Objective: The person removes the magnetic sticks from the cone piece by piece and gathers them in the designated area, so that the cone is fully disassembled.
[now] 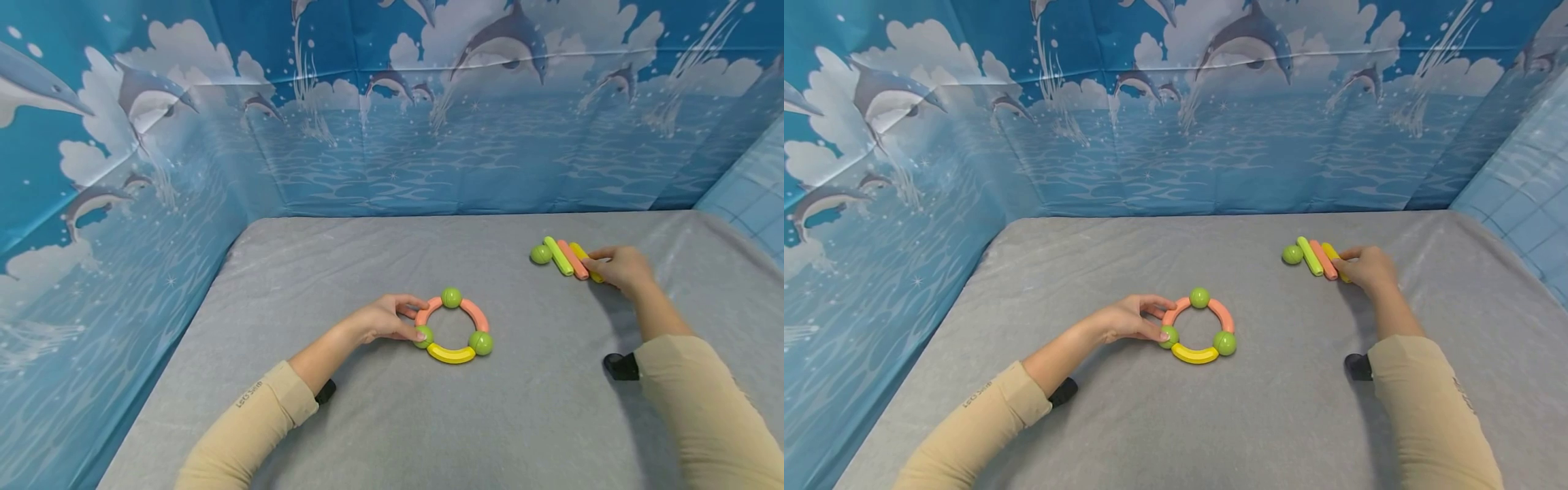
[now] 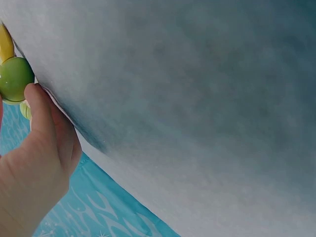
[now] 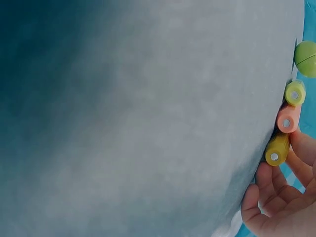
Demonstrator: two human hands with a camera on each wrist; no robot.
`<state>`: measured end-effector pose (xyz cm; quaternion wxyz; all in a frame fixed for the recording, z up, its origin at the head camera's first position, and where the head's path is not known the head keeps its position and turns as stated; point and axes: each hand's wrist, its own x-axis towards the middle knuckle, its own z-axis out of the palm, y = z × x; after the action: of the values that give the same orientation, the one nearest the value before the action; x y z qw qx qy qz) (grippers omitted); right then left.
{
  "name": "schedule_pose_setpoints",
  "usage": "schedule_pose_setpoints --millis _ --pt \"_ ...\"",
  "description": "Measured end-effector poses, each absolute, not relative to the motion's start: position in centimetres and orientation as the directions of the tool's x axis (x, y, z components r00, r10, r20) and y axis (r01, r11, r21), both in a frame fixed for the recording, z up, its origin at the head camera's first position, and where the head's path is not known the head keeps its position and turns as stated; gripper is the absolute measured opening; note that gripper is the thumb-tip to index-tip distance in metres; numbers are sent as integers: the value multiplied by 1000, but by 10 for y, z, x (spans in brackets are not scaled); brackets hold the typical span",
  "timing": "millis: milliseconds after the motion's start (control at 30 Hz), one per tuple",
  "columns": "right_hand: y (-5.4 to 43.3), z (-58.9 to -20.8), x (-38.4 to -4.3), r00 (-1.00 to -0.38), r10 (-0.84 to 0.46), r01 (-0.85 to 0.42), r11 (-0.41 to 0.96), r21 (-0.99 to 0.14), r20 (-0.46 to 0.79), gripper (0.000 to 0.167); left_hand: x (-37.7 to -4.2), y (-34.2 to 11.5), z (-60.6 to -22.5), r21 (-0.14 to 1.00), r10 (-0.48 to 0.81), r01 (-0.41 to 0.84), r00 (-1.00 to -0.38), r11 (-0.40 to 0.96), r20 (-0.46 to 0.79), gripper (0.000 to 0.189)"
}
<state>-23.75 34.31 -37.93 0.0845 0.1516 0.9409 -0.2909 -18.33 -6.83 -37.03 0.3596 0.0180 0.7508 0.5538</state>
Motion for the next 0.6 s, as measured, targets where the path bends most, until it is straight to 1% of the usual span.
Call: schedule_pose_setpoints --millis 267,500,600 --pt "346 -380 -236 -941 222 330 764 -554 -254 54 -183 -68 -370 841 425 -372 -737 393 -525 59" --pt "351 -376 -231 -945 186 313 747 -586 -269 65 -183 -68 -370 836 419 -372 -737 404 -531 59" --pt "353 -374 -229 -952 168 292 749 -594 -256 66 -183 -68 -369 838 423 -365 -737 406 -526 59"
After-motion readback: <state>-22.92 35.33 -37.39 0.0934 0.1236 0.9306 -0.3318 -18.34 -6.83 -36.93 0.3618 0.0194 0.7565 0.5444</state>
